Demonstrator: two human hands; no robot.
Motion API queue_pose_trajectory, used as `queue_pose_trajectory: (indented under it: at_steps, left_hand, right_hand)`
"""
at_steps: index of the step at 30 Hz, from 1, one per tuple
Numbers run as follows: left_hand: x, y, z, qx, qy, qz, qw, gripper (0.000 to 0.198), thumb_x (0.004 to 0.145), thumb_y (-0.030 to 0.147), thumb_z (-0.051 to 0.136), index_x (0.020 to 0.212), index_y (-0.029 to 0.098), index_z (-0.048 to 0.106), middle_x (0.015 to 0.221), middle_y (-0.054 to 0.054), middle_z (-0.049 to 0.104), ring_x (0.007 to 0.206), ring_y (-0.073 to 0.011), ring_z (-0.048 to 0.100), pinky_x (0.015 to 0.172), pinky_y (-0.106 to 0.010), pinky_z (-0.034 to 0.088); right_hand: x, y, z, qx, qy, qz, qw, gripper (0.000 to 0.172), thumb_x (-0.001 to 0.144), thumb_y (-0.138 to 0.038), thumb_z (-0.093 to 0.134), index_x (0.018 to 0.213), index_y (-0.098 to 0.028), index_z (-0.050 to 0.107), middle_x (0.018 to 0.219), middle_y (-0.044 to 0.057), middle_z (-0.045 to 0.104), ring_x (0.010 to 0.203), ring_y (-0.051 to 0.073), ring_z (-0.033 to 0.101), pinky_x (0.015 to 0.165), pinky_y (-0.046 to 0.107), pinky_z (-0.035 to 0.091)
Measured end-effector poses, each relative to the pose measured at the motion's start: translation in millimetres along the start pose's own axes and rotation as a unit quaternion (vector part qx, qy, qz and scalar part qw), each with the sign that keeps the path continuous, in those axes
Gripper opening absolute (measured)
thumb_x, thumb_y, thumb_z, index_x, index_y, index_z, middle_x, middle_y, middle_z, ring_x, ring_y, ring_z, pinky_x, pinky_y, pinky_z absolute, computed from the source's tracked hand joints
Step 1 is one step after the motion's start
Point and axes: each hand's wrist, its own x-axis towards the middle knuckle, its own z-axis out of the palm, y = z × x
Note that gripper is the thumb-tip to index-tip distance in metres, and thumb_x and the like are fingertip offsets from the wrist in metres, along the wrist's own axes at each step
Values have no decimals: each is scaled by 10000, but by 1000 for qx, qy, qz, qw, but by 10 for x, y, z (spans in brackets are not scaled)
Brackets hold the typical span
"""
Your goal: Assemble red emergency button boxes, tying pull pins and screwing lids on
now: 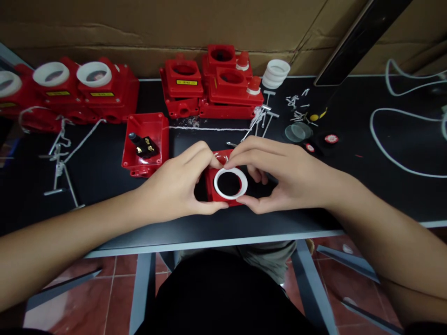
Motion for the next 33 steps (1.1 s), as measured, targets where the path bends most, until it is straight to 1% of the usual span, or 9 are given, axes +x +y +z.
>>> queue_pose_trajectory:
  at_steps: [5, 8, 11, 15, 17, 20, 24, 26, 33]
  left_hand:
    - [-37, 16, 21, 15, 9, 25, 1000, 542, 959, 463, 937, 1315, 213, 613, 1256, -73, 697, 901, -202, 684, 760, -326, 575]
    - [-43, 27, 30, 11, 34, 44, 998, 522, 977, 404, 888, 1368, 216, 597, 1329, -108, 695, 941, -216, 689, 761, -340, 582]
    - [-30, 24, 33, 1, 60, 48, 997, 475, 975, 347, 866, 1349, 220, 602, 1299, -101, 699, 935, -212, 684, 734, -335, 575]
    - [-14, 11, 35, -14, 65, 48, 997, 436, 959, 332, 875, 1291, 217, 616, 1267, -83, 702, 903, -192, 674, 719, -325, 570]
    - [-16, 7, 37, -13, 63, 49, 997, 439, 953, 330, 883, 1285, 213, 620, 1272, -84, 701, 920, -196, 680, 744, -332, 580]
    - [-25, 2, 40, -7, 59, 50, 997, 444, 952, 327, 894, 1284, 203, 626, 1282, -92, 700, 932, -194, 685, 765, -336, 588]
    - [-32, -3, 43, -3, 59, 52, 997, 450, 947, 323, 901, 1286, 207, 628, 1295, -94, 702, 925, -187, 686, 763, -335, 593]
    - [-30, -4, 43, 0, 56, 54, 997, 442, 954, 324, 890, 1290, 216, 624, 1313, -94, 704, 920, -184, 689, 760, -335, 595]
    - [-24, 0, 40, 1, 59, 68, 996, 428, 957, 306, 861, 1290, 222, 606, 1321, -101, 708, 929, -186, 692, 762, -337, 605]
  right_hand:
    - [-11, 9, -18, -14, 1, 3, 1000, 401, 1029, -317, 875, 1371, -181, 717, 1319, 109, 764, 786, 105, 662, 638, 233, 576]
    - [-9, -9, -42, -21, 8, 0, 1000, 392, 1051, -324, 855, 1392, -194, 710, 1328, 116, 772, 790, 117, 670, 649, 252, 580]
    - [-5, -27, -56, -22, 9, 3, 1000, 366, 1055, -295, 833, 1390, -202, 717, 1329, 119, 780, 812, 138, 690, 666, 278, 581]
    - [-10, -37, -52, -37, 7, 8, 999, 375, 1049, -302, 829, 1389, -183, 723, 1335, 123, 787, 804, 137, 698, 646, 276, 560]
    - [-16, -43, -50, -50, 4, 11, 999, 390, 1048, -308, 827, 1397, -172, 721, 1340, 130, 792, 848, 148, 727, 632, 268, 544]
    - [-23, -56, -53, -63, -8, 16, 998, 392, 1057, -322, 817, 1410, -179, 722, 1341, 132, 802, 972, 189, 779, 638, 268, 542]
    - [-20, -73, -53, -66, -11, 19, 998, 377, 1079, -337, 795, 1416, -185, 723, 1344, 132, 810, 1062, 214, 802, 637, 268, 545]
    - [-17, -75, -50, -71, -12, 17, 997, 377, 1089, -352, 790, 1419, -184, 719, 1348, 133, 811, 1060, 211, 803, 632, 264, 543]
    - [-23, -72, -53, -71, -15, 21, 997, 398, 1103, -403, 792, 1433, -197, 704, 1356, 124, 810, 939, 176, 781, 613, 264, 527]
